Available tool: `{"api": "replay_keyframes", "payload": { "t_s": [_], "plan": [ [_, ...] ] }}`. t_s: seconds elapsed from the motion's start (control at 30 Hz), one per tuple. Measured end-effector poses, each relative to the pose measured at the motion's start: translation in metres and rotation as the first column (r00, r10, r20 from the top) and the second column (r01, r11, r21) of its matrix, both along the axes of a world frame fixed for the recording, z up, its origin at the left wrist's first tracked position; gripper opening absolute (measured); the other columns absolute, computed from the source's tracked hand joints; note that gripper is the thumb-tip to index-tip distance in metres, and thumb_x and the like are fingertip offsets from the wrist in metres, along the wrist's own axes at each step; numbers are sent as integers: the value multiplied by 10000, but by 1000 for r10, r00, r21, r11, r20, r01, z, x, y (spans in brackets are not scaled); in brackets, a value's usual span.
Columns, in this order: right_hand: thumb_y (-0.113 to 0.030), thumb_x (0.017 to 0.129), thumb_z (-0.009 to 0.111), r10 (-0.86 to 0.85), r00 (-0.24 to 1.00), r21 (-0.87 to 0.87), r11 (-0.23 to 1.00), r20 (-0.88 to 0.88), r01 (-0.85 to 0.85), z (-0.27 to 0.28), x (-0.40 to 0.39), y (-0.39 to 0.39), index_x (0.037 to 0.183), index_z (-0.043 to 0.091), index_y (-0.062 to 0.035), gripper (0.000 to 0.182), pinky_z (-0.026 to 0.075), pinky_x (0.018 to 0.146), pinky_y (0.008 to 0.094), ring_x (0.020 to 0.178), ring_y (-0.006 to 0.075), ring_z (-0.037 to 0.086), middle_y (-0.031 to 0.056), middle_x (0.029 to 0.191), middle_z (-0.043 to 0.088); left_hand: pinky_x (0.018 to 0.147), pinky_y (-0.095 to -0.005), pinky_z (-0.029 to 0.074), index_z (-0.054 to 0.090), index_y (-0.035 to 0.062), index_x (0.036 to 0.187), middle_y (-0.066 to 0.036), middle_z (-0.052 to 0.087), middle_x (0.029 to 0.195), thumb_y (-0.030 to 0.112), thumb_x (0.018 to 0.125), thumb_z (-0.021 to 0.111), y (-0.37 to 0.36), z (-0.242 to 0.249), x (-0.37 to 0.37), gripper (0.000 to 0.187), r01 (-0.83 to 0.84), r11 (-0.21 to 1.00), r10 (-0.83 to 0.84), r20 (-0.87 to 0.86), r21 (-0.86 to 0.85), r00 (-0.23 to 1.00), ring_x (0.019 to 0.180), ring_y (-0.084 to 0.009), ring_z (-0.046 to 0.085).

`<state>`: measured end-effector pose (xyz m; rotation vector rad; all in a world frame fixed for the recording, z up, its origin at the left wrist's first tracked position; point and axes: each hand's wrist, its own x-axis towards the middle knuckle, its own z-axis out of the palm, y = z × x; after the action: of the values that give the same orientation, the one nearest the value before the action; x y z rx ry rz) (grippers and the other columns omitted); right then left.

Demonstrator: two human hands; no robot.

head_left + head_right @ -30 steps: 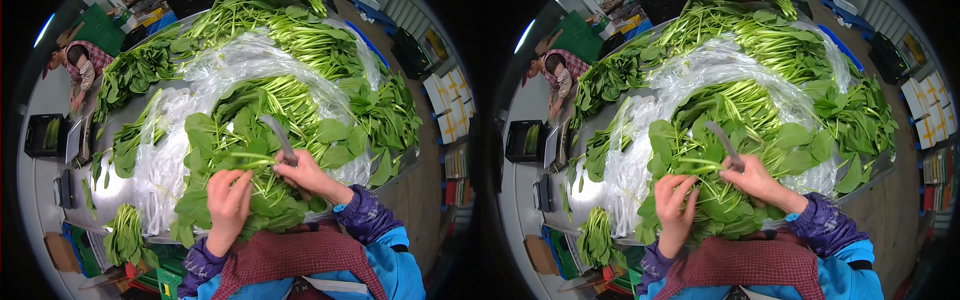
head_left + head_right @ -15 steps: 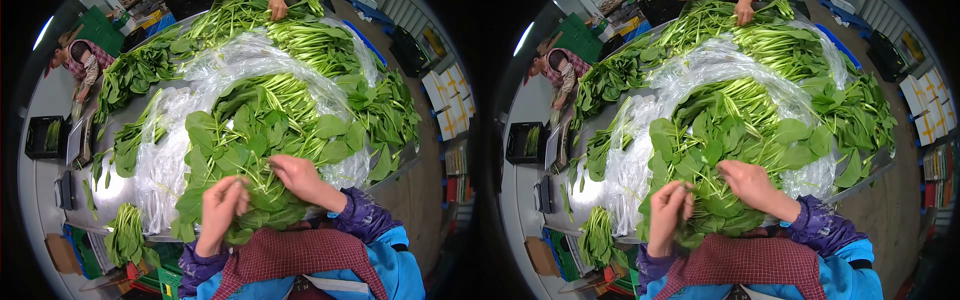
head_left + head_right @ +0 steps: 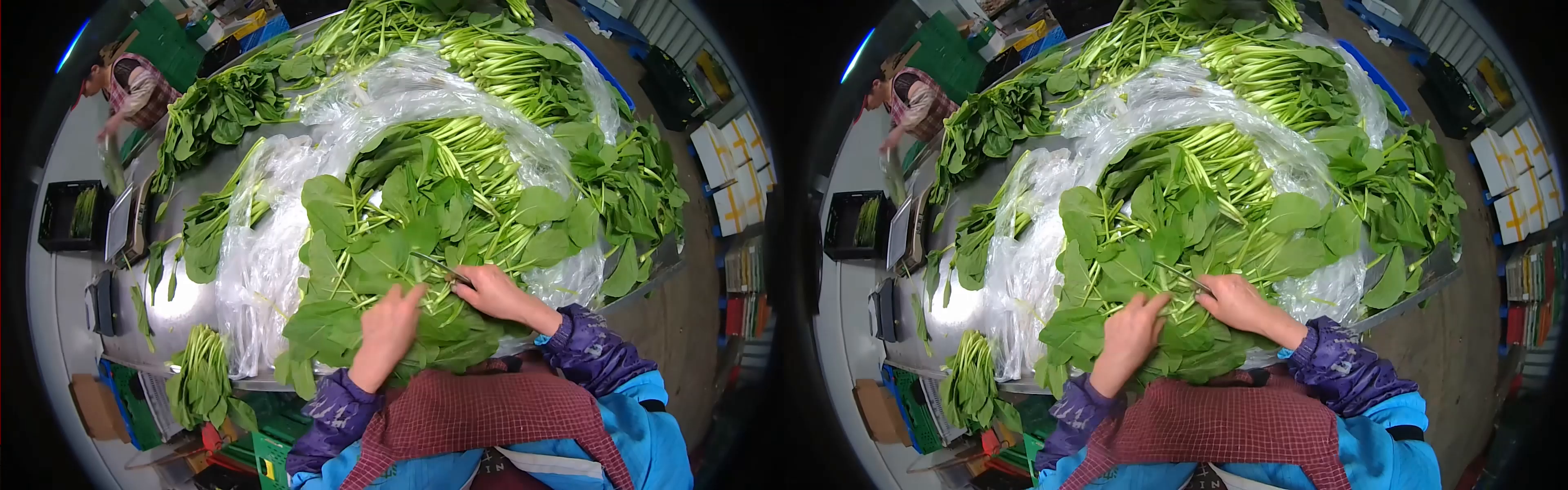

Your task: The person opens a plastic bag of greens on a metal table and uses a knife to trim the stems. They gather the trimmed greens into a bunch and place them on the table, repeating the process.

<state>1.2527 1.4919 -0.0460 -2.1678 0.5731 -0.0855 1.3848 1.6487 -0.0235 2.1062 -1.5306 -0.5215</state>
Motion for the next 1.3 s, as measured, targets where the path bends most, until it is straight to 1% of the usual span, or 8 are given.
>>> {"api": "replay_keyframes", "payload": {
  "t_s": [0.33, 0.43, 0.63, 0.73, 0.83, 0.9, 1.0, 1.3],
  "plan": [
    [-137, 811, 607, -207, 966, 456, 883, 155, 116, 29, -5, 7, 1022, 606, 0, 251, 474, 563, 284, 591, 131, 591, 69, 781, 675, 580, -382, 459, 594, 90, 1029, -121, 567, 845, 45, 699, 683, 50, 29, 72, 344, -489, 867, 476, 442, -92, 761, 692, -300, 592],
    [-141, 833, 607, -197, 979, 683, 722, 44, 115, 45, 1, 17, 1007, 609, -8, 218, 425, 492, 217, 536, 51, 515, 20, 779, 666, 573, -287, 425, 644, 20, 799, -74, 565, 707, 23, 718, 674, 34, 44, 39, 86, -384, 874, 365, -120, -299, 923, 636, -194, 555],
    [-140, 853, 606, -199, 976, 770, 635, 86, 62, 47, 7, 35, 966, 602, -9, 173, 367, 459, 201, 508, 26, 461, 0, 719, 649, 560, -199, 368, 646, -15, 934, -16, 546, 754, 35, 800, 642, 16, 35, -9, 143, -392, 873, 236, -450, -292, 861, 642, -76, 481],
    [-146, 850, 608, -122, 985, 712, 702, 119, 1, 51, 9, 40, 937, 610, -8, 164, 404, 493, 236, 550, 41, 512, 10, 706, 646, 463, -165, 274, 618, -23, 975, 14, 535, 751, 123, 900, 555, 16, 31, -13, 176, -563, 826, 246, -895, -8, 373, 560, -27, 406],
    [-140, 831, 613, -52, 980, 501, 864, 194, -53, 42, 10, 38, 895, 613, -17, 139, 448, 514, 298, 588, 124, 597, 54, 677, 642, 463, -161, 276, 617, 6, 970, 12, 542, 723, 146, 902, 554, 20, 35, -7, 168, -535, 834, 289, -932, 133, 220, 544, -28, 398],
    [-85, 798, 620, 126, 939, -142, 986, 318, -85, 43, 15, 29, 954, 598, -32, 167, 482, 525, 335, 626, 225, 635, 86, 718, 640, 461, -160, 277, 615, 9, 968, 12, 548, 715, 155, 905, 551, 18, 42, -6, 171, -537, 838, 296, -907, 96, 300, 535, -28, 394],
    [-75, 766, 622, 224, 953, -346, 927, 204, -143, 56, 23, 26, 948, 593, -54, 186, 500, 557, 357, 672, 284, 632, 112, 754, 636, 459, -158, 278, 610, 19, 962, 12, 561, 714, 173, 907, 548, 22, 47, -3, 176, -509, 860, 291, -851, 32, 437, 526, -26, 393],
    [-107, 782, 606, 74, 977, -269, 963, 198, -19, 18, 41, -12, 948, 601, -83, 167, 499, 557, 372, 655, 286, 628, 112, 768, 624, 475, -168, 284, 509, 59, 1151, 9, 486, 806, 187, 934, 499, 57, 73, 42, 252, -794, 554, 227, -871, -253, 436, 597, -34, 370]
  ]
}}
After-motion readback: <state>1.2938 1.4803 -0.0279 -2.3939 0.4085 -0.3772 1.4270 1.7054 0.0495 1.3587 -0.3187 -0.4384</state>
